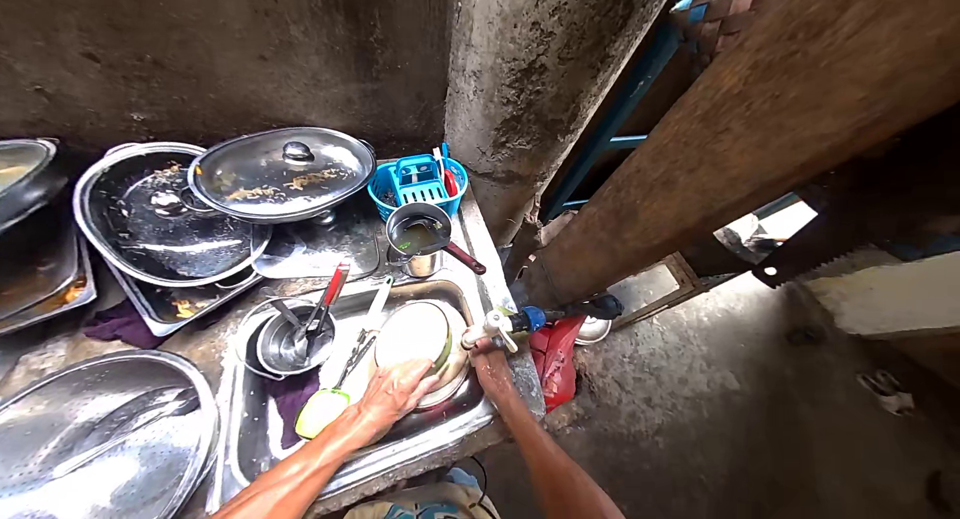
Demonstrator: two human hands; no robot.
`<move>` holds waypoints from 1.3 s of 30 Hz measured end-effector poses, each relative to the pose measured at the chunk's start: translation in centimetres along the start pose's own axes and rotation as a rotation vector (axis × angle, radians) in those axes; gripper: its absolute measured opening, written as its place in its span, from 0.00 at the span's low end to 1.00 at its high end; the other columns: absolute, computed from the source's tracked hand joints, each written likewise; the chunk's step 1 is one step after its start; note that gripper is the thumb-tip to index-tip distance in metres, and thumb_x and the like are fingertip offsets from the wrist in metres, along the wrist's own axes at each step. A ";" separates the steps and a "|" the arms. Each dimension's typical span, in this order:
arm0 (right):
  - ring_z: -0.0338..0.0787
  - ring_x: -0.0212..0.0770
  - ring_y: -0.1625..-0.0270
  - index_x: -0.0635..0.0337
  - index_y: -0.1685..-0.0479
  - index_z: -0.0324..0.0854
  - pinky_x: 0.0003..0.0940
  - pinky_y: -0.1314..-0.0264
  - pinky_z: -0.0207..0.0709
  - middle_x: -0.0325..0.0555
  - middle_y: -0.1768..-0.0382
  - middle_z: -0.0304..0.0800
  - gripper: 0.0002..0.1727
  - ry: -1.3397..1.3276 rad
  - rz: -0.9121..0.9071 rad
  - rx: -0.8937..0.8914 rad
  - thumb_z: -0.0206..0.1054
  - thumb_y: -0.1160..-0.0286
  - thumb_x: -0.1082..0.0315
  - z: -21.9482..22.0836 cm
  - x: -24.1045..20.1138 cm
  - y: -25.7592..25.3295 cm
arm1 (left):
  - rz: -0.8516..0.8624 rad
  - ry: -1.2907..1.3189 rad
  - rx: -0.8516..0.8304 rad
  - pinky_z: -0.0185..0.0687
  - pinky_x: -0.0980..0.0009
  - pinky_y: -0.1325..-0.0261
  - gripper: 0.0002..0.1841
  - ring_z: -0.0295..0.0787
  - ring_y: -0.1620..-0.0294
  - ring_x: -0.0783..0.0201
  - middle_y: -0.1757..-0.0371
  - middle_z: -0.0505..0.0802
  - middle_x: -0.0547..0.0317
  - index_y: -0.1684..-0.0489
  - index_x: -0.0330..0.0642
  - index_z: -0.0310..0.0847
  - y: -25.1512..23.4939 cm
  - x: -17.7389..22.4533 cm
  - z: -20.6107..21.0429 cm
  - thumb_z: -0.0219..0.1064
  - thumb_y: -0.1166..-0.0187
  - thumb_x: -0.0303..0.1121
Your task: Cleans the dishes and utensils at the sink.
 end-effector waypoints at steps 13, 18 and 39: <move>0.80 0.56 0.22 0.63 0.28 0.82 0.51 0.16 0.67 0.59 0.30 0.86 0.24 0.701 -0.068 -0.128 0.51 0.12 0.59 1.2 -1.2 -2.9 | -0.235 0.055 0.201 0.91 0.54 0.58 0.25 0.96 0.64 0.53 0.64 0.95 0.47 0.53 0.32 0.89 1.2 -2.0 -1.0 0.65 0.20 0.52; 0.78 0.60 0.21 0.59 0.17 0.72 0.57 0.21 0.72 0.64 0.22 0.76 0.27 0.712 0.111 -0.245 0.54 0.14 0.65 1.6 -1.8 -2.0 | -0.267 0.049 0.206 0.91 0.53 0.58 0.26 0.96 0.64 0.51 0.64 0.95 0.45 0.54 0.31 0.90 1.9 -2.2 -0.9 0.65 0.21 0.51; 0.93 0.48 0.42 0.69 0.40 0.86 0.45 0.35 0.86 0.58 0.43 0.92 0.16 0.135 -0.041 0.331 0.61 0.17 0.70 -6.1 1.2 4.7 | 0.173 -0.090 -0.264 0.89 0.50 0.61 0.07 0.94 0.59 0.47 0.60 0.94 0.48 0.57 0.40 0.88 -2.4 2.5 2.0 0.66 0.26 0.29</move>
Point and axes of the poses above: each hand's wrist, its own y-axis away from the middle knuckle, its own z-axis out of the palm, x = y × z, the point moved 2 cm from there along -y, towards the middle knuckle
